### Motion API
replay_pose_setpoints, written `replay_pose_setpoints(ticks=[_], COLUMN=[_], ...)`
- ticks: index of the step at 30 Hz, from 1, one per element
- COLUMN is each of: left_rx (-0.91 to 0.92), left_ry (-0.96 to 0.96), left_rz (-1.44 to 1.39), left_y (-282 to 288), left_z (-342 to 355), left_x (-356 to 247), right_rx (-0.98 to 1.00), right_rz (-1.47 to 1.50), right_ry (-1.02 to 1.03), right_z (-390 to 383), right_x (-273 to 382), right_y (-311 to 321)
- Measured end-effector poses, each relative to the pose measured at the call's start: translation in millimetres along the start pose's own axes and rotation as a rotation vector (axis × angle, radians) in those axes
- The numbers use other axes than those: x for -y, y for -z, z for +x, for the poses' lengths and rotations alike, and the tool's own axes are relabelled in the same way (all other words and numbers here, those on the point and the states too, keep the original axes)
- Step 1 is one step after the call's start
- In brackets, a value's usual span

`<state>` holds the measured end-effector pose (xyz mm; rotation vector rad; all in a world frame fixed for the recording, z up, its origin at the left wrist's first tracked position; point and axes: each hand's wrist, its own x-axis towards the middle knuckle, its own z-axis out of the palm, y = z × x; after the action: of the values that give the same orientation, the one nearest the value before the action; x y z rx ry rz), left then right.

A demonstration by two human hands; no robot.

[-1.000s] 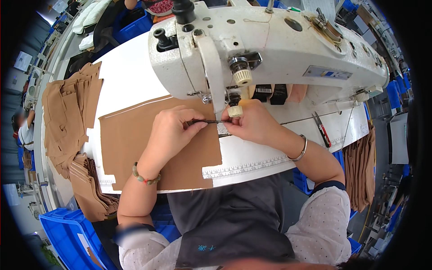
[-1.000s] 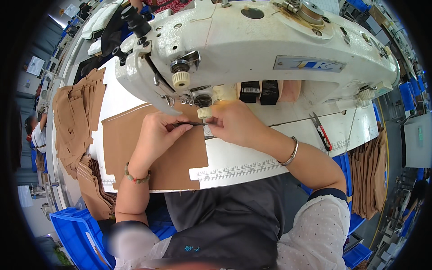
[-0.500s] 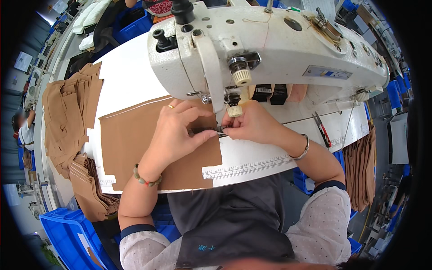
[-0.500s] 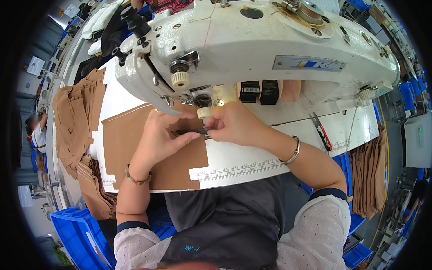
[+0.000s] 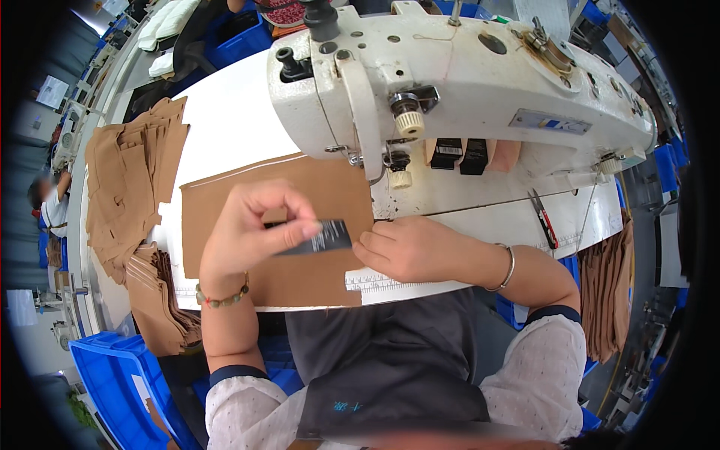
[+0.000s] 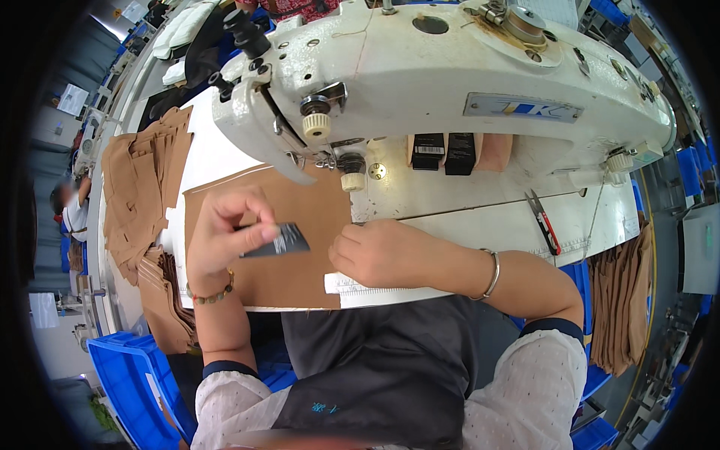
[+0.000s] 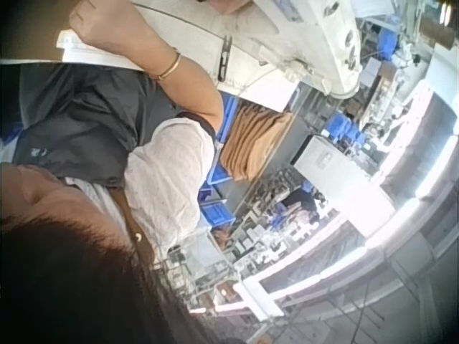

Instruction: The person is using a sewing machine to sew pieces of brown material for a product.

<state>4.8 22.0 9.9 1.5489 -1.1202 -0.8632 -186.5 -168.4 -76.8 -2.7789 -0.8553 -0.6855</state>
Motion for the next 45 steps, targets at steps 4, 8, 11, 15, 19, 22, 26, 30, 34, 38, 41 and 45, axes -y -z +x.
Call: replay_pose_setpoints(ticks=[4,8,11,15,19,22,26,30,34,38,41,45], left_rx=[0.181,0.324,0.419,0.515,0.477,0.437,0.242,0.002,0.008,-0.015,-0.051,-0.096], left_ry=[-0.191,-0.240,-0.199,-0.180,-0.182,-0.142,-0.030,0.075,0.251,0.190,0.182,0.145], left_rz=[0.135,0.071,0.106,0.186,0.184,0.144,0.292,0.455,0.440,0.397,0.419,0.411], left_y=[-27,-68,-91,-103,-102,-97,-77,-46,-26,-27,-31,-32], left_z=[-17,-26,-36,-36,-32,-25,-1,34,54,60,57,56], left_x=[-9,-5,4,12,18,21,24,51,60,73,73,76], right_rx=[-0.080,-0.081,-0.116,-0.076,-0.015,-0.011,-0.238,-0.341,-0.073,-0.032,0.033,0.056], right_rz=[-0.048,0.087,0.231,0.483,0.574,0.683,0.824,0.390,0.063,0.035,-0.001,0.001], right_ry=[-0.002,-0.076,-0.158,-0.253,-0.382,-0.475,-0.592,-0.499,-0.626,-0.670,-0.691,-0.709], right_z=[1,0,1,5,5,9,13,8,-8,-10,-12,-9], right_x=[2,-2,-7,-19,-23,-24,-22,-35,-47,-51,-51,-49], right_y=[-12,-14,-19,-11,-8,-7,-2,4,6,8,8,10])
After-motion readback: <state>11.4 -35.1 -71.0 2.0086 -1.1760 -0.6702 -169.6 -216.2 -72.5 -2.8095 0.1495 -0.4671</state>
